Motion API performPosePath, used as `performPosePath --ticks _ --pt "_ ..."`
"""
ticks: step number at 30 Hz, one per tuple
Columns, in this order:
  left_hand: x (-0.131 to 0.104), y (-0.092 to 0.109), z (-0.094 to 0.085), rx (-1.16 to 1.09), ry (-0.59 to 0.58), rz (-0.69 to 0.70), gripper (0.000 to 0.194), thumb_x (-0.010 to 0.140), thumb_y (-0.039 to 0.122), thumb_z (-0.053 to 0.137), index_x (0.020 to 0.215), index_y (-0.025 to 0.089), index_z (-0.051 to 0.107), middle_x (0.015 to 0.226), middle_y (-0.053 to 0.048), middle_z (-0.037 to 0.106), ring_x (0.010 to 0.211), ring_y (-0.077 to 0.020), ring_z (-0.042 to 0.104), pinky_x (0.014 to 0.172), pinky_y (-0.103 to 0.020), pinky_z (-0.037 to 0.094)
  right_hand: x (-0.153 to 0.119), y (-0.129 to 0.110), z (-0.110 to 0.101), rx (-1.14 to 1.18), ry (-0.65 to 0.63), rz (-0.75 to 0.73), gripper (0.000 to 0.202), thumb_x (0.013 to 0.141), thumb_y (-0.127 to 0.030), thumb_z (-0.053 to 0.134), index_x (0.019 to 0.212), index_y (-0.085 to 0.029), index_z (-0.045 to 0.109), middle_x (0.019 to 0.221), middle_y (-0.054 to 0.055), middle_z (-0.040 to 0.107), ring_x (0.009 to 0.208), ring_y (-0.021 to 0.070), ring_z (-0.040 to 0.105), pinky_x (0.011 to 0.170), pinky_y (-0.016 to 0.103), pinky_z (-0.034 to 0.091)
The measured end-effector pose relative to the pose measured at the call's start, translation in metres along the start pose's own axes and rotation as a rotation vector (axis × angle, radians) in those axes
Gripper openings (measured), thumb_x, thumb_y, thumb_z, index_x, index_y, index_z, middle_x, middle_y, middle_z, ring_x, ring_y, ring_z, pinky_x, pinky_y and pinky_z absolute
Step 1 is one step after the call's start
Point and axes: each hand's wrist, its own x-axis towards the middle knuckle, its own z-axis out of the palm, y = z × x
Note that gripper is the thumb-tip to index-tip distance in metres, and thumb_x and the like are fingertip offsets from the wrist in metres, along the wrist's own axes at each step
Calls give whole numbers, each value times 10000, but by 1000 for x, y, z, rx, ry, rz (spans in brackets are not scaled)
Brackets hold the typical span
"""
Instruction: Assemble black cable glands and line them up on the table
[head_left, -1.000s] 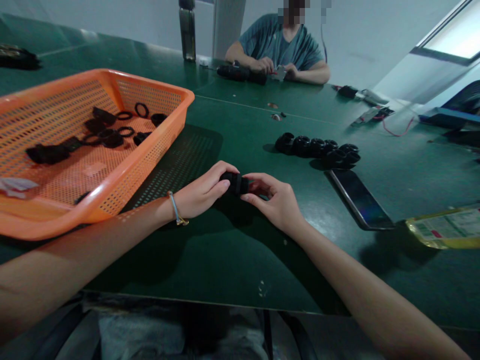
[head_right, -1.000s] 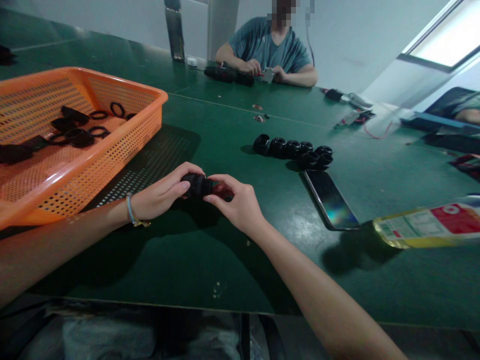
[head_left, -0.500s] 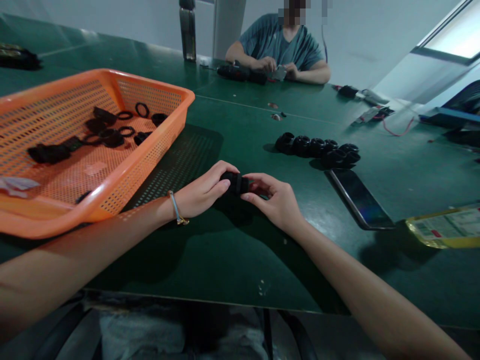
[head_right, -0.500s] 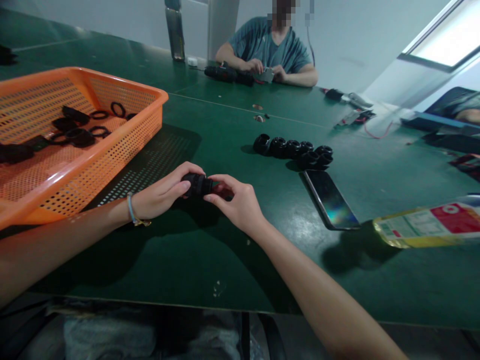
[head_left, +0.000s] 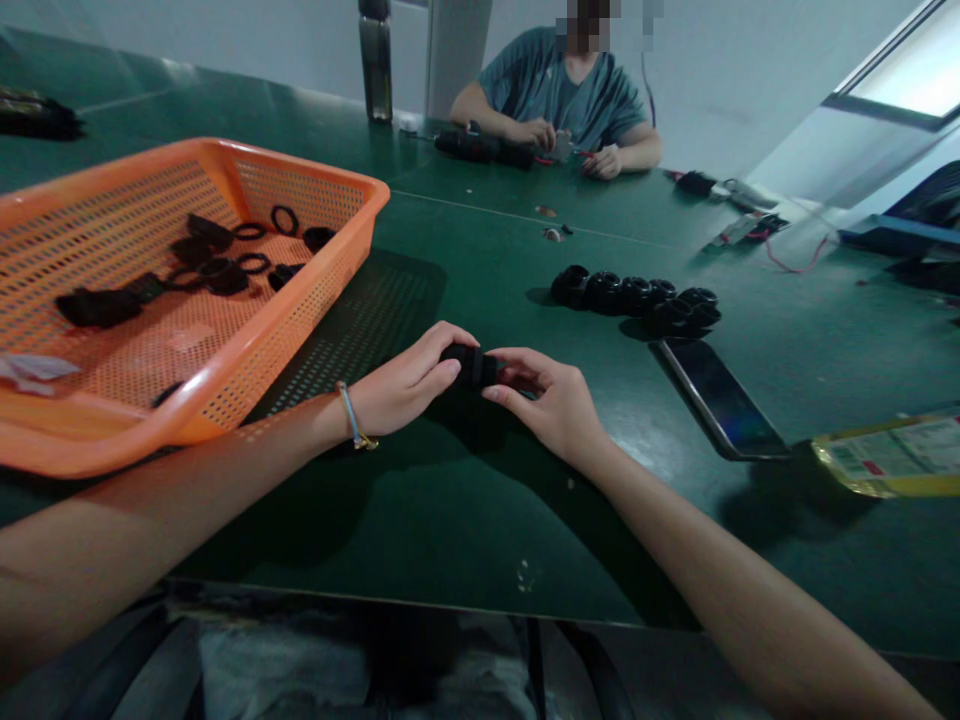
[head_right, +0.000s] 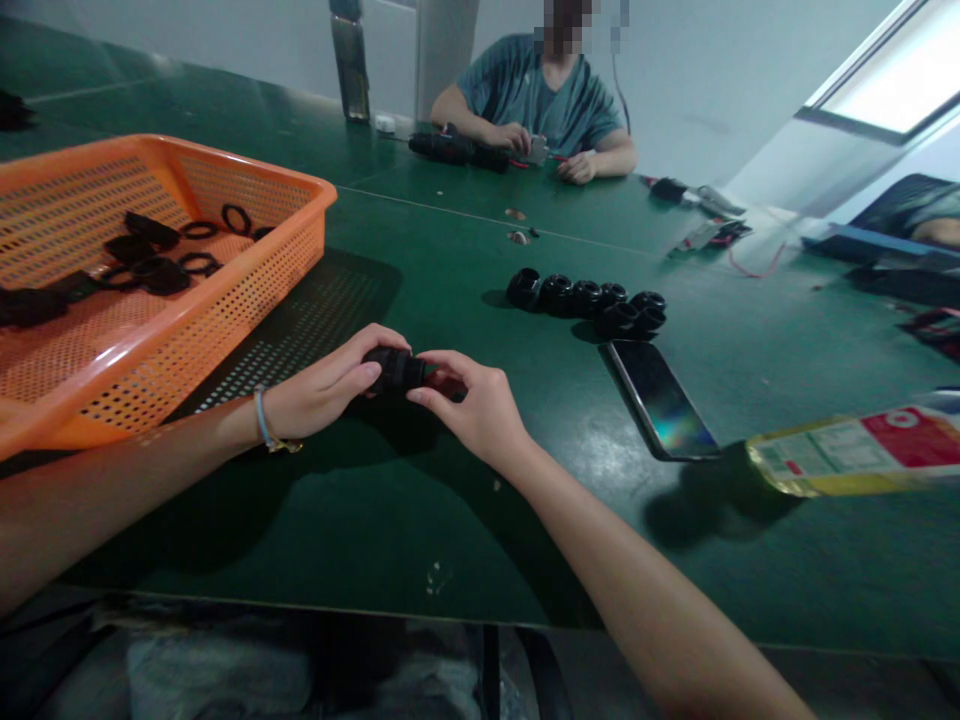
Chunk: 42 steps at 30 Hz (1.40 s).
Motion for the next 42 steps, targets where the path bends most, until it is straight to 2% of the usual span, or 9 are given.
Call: performPosePath --ticks 13,26,29,31,33,38,42 --pt "0 1 0 14 1 0 255 855 264 327 1035 134 452 960 -79 490 899 -196 490 793 -341 456 0 -2 0 -6 -7 -2 240 715 -256 675 944 -185 660 711 -5 684 659 149 656 661 304 550" --pt "0 0 -1 -15 -9 -25 254 856 284 328 1038 147 442 905 -48 470 768 -157 465 698 -292 435 -1 1 -1 -14 -31 -37 277 710 -246 685 977 -180 649 733 0 673 663 148 642 664 321 552" --pt "0 1 -1 -32 -15 -54 254 861 287 325 1038 146 440 885 -33 461 709 -137 457 657 -280 431 -1 0 -2 -35 0 -77 244 710 -238 685 951 -202 668 885 35 673 790 170 645 693 335 559" --pt "0 1 -1 -41 -16 -68 251 861 287 324 1037 151 440 879 -24 455 695 -129 457 645 -271 429 -1 -1 -2 -44 28 -96 228 704 -239 688 932 -222 679 1072 60 632 938 194 623 703 333 569" --pt "1 1 0 -44 -12 -75 249 859 286 328 1036 152 442 878 -21 454 696 -127 458 638 -265 427 -1 -2 -3 -52 45 -102 239 699 -239 689 938 -238 683 1169 61 582 1020 205 593 695 323 576" --pt "1 0 0 -45 -10 -67 242 858 285 336 1033 158 445 872 -22 463 709 -132 458 632 -263 425 0 -2 -2 -90 59 -98 343 683 -197 697 1019 -245 647 924 20 656 836 169 622 586 270 544" --pt "0 0 -1 -51 -18 -74 242 860 277 334 1039 156 442 880 -23 461 700 -127 468 621 -264 432 0 -2 -1 -88 67 -107 269 681 -191 701 944 -222 648 895 14 680 805 162 633 587 262 524"
